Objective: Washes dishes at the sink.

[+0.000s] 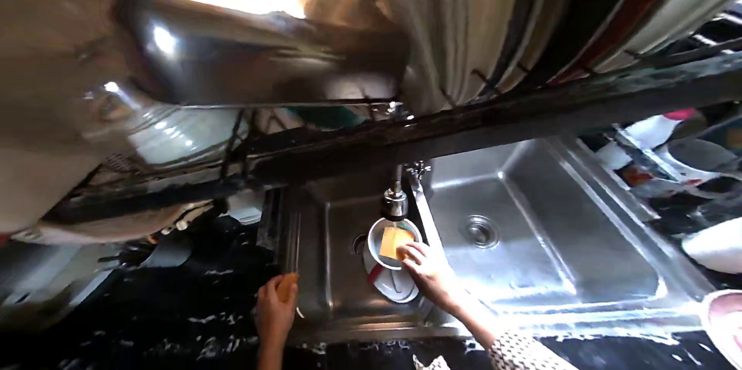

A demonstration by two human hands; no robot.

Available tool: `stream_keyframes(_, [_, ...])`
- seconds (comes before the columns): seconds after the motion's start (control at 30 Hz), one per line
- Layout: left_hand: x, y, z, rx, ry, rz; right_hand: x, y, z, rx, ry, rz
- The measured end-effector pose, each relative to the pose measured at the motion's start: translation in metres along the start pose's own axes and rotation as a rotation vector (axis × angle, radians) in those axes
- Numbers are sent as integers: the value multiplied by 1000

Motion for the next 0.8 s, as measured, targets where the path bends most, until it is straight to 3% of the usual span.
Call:
stream_keyframes(0.23, [-70, 12, -3, 83, 169, -131, -1, -14, -27, 1, 38, -2])
stream_keyframes(0.33, [-54, 16, -9, 120, 119, -197, -4, -9, -30, -14, 13, 24])
stream_keyframes(0.4, [-15, 12, -12, 178, -41, -156, -4, -8, -28, -28, 4, 38])
stream_keyframes(0.43, [9, 4, -15, 143, -115, -87, -5, -8, -27, -41, 10, 42])
stream_keyframes(0.5, [57, -26, -19, -104, -168, 173, -12, -9, -24, -106, 14, 40])
stream_keyframes(0.6, [100, -96, -27, -488, -88, 625, -28, -18, -18, -169, 32, -13])
stream_keyframes(0.7, [105, -145, -40, -576, -54, 568, -34, -28, -11, -202, 5, -36])
stream_keyframes(0.8, [98, -168, -50, -637, -42, 451, -24, -34, -10, -221, -67, -101])
Point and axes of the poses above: each hand's wrist, its own z-axis away from the middle knuckle, its own y-axis out of the back of the hand, x = y × z, the point moved 5 cm from there along -z, towards the middle knuckle, and after that the axes turned 14 degrees about -y, right-handed, at the moved point
